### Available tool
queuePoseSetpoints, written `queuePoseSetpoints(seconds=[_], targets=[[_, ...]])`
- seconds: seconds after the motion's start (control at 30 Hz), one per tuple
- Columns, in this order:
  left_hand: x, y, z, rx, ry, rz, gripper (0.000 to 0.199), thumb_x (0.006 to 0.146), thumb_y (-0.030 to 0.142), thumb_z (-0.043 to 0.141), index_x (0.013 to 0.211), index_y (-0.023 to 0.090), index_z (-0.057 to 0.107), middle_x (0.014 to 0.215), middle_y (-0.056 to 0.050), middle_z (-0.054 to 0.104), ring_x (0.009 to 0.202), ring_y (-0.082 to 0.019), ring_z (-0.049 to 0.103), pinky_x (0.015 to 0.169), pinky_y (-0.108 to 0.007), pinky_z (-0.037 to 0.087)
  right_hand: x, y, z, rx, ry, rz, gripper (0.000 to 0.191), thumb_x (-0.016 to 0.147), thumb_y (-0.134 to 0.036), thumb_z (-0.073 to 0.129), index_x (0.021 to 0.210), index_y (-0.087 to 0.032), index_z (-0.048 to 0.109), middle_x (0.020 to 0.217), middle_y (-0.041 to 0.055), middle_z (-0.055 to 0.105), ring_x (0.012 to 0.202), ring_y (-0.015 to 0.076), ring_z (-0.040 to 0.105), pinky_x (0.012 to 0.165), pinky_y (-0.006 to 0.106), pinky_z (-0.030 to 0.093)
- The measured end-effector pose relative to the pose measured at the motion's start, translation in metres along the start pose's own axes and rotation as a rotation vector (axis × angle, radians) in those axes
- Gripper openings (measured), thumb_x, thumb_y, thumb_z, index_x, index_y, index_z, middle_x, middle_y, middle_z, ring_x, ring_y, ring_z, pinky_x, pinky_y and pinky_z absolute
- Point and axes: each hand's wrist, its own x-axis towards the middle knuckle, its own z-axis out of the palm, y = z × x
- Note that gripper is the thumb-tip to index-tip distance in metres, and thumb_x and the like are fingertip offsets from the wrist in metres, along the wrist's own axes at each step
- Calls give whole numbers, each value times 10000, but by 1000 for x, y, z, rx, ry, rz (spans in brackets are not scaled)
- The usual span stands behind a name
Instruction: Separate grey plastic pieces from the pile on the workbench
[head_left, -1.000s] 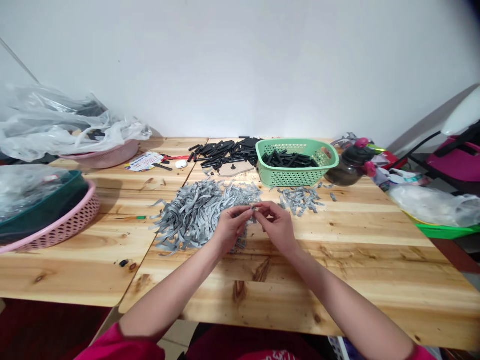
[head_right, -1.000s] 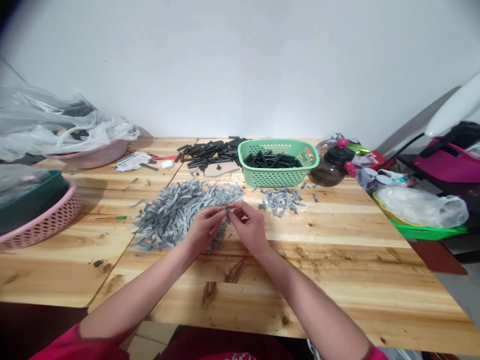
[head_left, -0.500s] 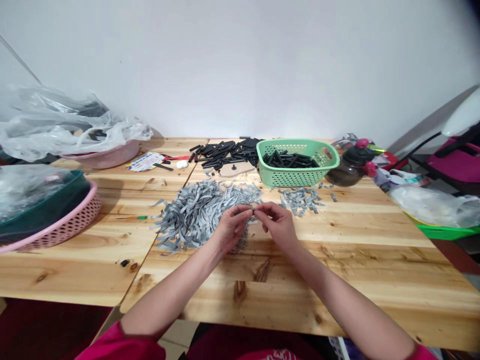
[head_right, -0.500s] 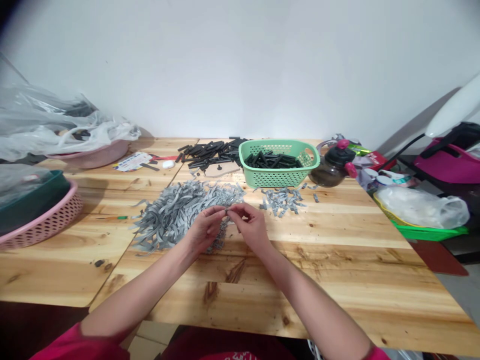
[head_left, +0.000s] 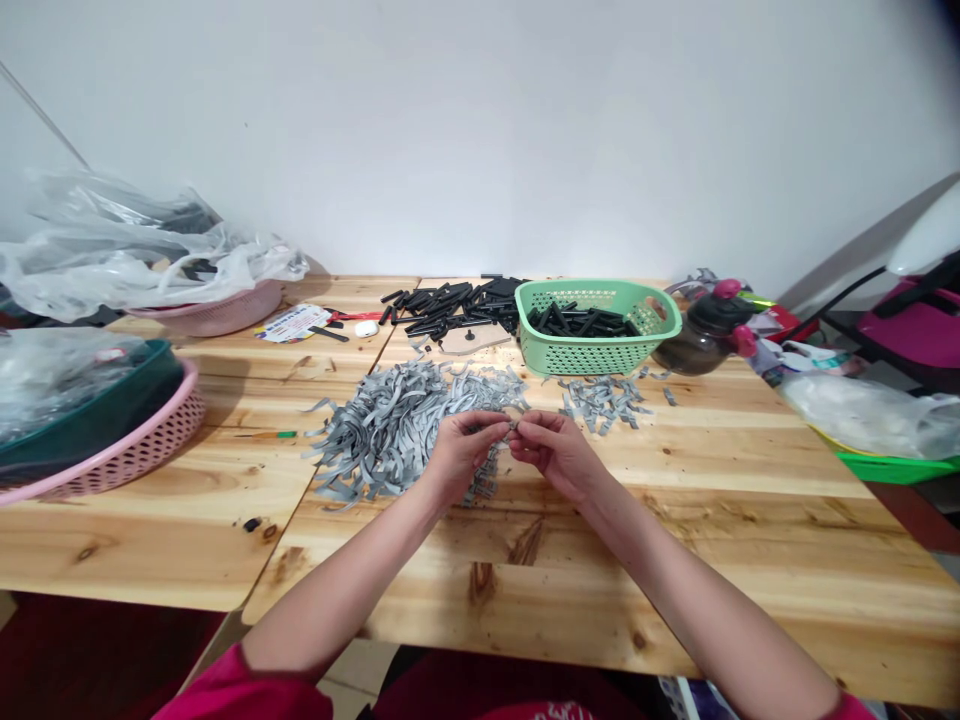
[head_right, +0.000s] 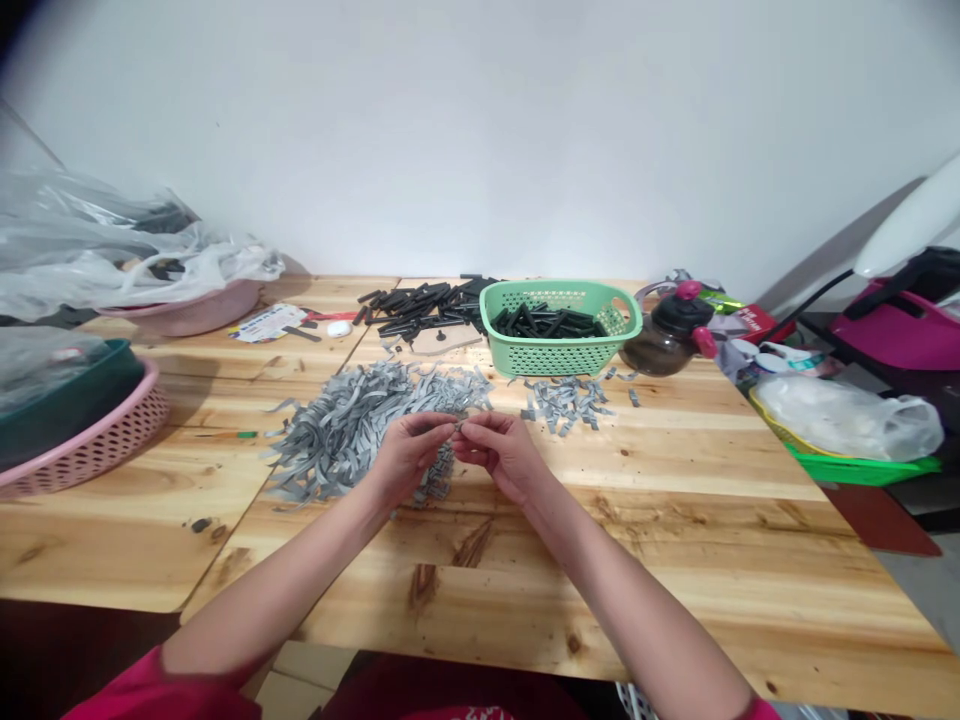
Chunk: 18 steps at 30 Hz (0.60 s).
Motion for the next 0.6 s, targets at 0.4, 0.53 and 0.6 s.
queuePoseSetpoints(seconds=[0.4, 0.53, 0.6], targets=[[-3, 1, 2, 117, 10, 172, 183, 627, 250, 836, 756, 165, 738, 796, -39, 713, 683, -120, 610, 646, -226, 479, -1, 1, 6, 30, 64, 43, 283, 525, -228, 886, 672, -138, 663, 589, -27, 618, 521, 66, 589, 551, 176, 543], [-2, 5, 0, 231, -3, 275, 134, 636, 240, 825, 719, 172, 744, 820, -60, 729, 808, -179, 656, 790, -293, 507, 0, 2, 4, 12, 73, 36, 275, 524, -228, 882, 686, -141, 678, 618, -17, 638, 541, 80, 600, 588, 212, 560], [-1, 7, -2, 301, -18, 318, 111, 647, 241, 817, 707, 179, 747, 818, -66, 731, 805, -187, 662, 798, -301, 507, 1, 1, 3, 1, 71, 27, 275, 522, -226, 883, 703, -140, 693, 655, -5, 661, 564, 89, 616, 611, 229, 569]])
